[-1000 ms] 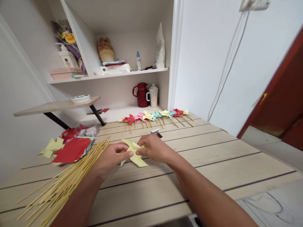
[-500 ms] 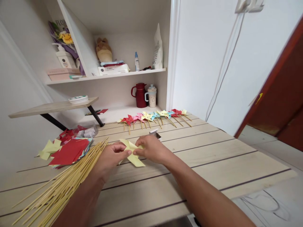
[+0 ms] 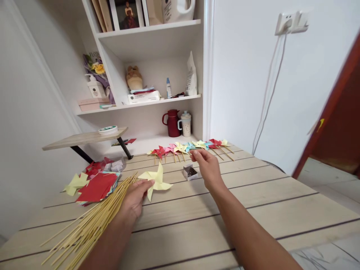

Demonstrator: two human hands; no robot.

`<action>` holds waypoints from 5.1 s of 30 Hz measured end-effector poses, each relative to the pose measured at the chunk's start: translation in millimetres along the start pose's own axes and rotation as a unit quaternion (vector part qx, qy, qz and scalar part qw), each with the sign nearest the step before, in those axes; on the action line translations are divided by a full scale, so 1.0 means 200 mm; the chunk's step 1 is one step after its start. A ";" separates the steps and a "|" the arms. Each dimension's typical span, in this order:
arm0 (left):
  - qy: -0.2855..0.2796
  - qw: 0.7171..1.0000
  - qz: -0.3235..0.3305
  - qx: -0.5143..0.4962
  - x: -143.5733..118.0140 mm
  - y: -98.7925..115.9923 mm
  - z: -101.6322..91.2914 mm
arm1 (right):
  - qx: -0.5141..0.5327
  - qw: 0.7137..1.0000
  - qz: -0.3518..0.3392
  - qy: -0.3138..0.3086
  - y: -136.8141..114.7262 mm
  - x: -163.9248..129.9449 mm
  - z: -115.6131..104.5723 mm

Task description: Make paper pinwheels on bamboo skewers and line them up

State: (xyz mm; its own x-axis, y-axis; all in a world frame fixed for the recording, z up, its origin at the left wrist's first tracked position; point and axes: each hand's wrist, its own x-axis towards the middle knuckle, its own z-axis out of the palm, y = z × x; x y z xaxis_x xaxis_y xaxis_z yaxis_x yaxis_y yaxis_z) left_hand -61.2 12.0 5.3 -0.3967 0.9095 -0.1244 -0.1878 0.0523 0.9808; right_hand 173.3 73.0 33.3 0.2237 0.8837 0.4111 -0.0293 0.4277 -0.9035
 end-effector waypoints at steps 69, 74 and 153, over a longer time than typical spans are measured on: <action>0.003 0.968 -0.022 -0.250 0.11 -0.07 0.16 | -0.600 0.781 0.024 -0.174 0.15 0.08 0.07; 0.001 0.967 -0.023 -0.252 0.10 -0.06 0.16 | -0.663 0.723 0.026 -0.191 0.14 0.10 0.11; -0.014 0.992 0.097 -0.078 0.11 -0.10 0.13 | -0.139 0.961 0.020 -0.240 0.06 -0.11 0.27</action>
State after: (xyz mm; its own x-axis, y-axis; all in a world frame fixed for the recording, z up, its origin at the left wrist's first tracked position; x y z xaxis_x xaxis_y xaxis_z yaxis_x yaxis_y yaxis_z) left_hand -41.9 41.7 -13.5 -0.4139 0.9076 0.0709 -0.2481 -0.1874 0.9504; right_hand 114.8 69.4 19.5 -0.2494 0.9129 0.3230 0.2477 0.3826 -0.8901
